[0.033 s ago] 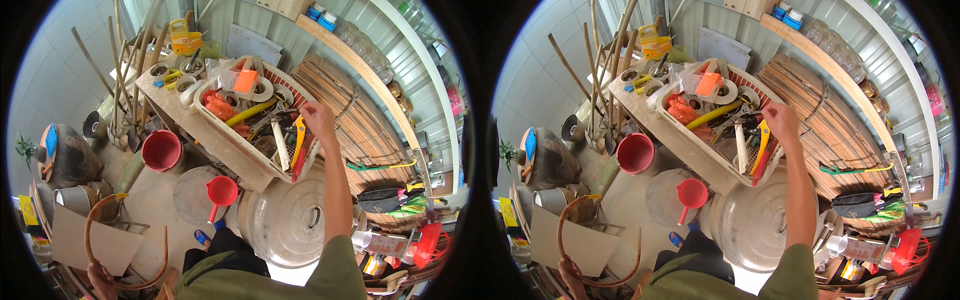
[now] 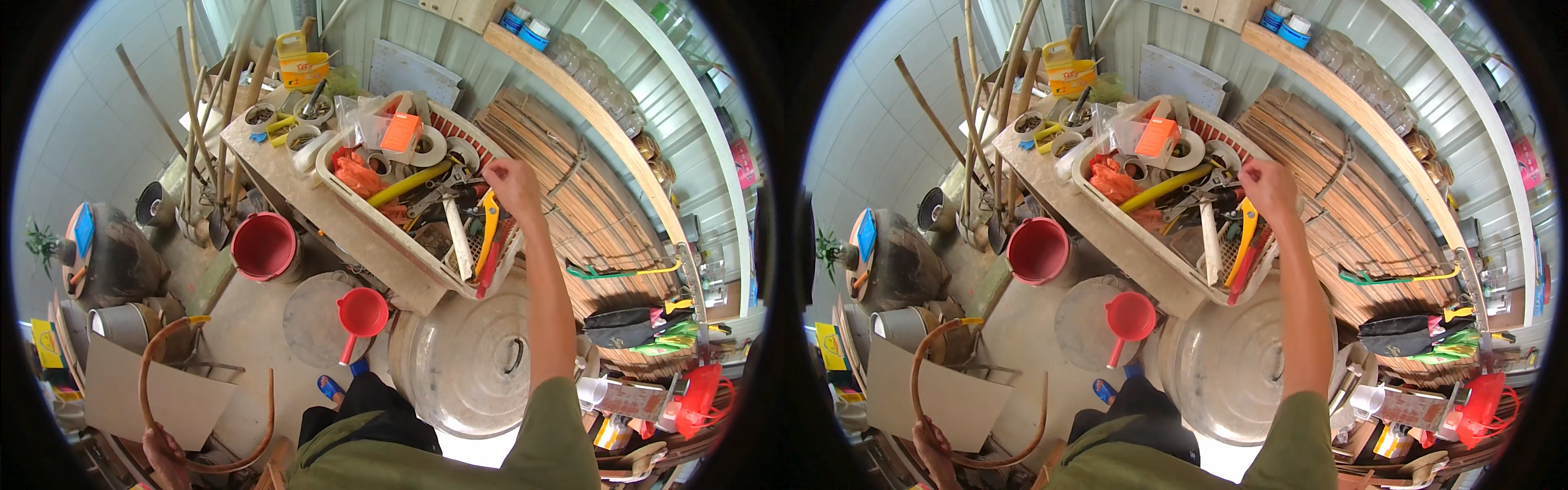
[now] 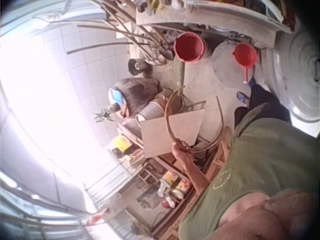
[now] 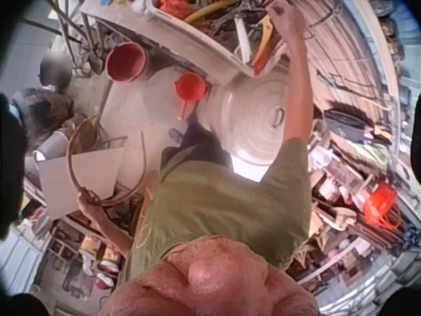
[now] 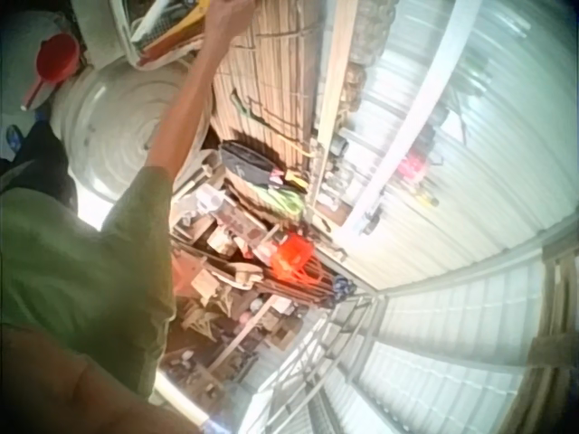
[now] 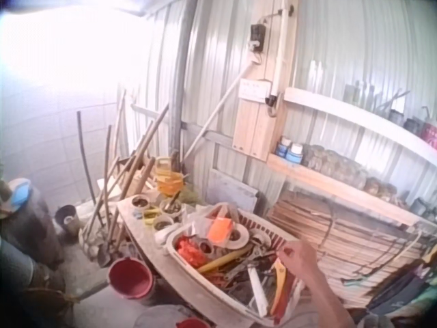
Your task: The person fills a bucket with water using a hose, then retrieves pliers from a storage area and uses them to cut a section of the hose. The person then connects the hose to a yellow pipe and places it into the bucket.
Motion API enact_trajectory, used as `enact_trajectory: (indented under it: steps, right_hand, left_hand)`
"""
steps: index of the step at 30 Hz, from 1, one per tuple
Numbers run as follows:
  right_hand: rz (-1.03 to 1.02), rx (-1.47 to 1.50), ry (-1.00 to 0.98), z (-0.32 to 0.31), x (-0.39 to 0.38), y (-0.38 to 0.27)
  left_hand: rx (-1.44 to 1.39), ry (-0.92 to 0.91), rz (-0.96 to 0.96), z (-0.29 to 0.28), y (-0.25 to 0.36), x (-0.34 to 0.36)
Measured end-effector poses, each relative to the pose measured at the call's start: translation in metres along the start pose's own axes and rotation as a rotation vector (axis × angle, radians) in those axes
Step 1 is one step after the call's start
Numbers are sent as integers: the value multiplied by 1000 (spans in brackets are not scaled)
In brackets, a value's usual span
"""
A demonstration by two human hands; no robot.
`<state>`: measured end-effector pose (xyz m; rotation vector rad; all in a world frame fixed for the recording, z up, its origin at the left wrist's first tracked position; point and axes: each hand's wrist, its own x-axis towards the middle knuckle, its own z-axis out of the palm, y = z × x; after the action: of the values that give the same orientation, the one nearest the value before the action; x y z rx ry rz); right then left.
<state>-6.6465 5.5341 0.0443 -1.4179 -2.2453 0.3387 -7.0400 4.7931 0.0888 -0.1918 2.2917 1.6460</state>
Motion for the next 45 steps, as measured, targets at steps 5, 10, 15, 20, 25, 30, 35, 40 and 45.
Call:
enact_trajectory:
  steps: [5, 10, 15, 20, 25, 30, 35, 40, 45]
  right_hand:
    - [37, -104, -193, 73, 74, -14]
    - [-58, -285, -234, 103, 83, 4]
    - [-335, -383, -67, 65, 67, 21]
    - [-400, -330, 71, 32, 25, 13]
    - [-429, -265, 142, 24, 5, 13]
    - [-630, -367, 41, 5, 15, -37]
    - [-607, -388, 263, -42, -1, -38]
    - [-483, -432, 614, -96, -19, -27]
    - [-308, -71, 532, -85, -68, -7]
  left_hand:
    - [-67, -4, -42, 22, 20, -25]
    - [-86, -5, -12, 12, 14, -29]
    - [-101, -2, -3, 8, 5, -32]
    - [-111, 48, -37, 14, 6, -38]
    - [-76, 15, -15, 16, 5, -31]
    - [-73, -26, -22, 16, 10, -31]
    - [-123, -71, -11, 14, -4, -25]
    - [-117, -94, 11, 14, -3, -28]
    - [-137, -112, 23, 16, -3, -26]
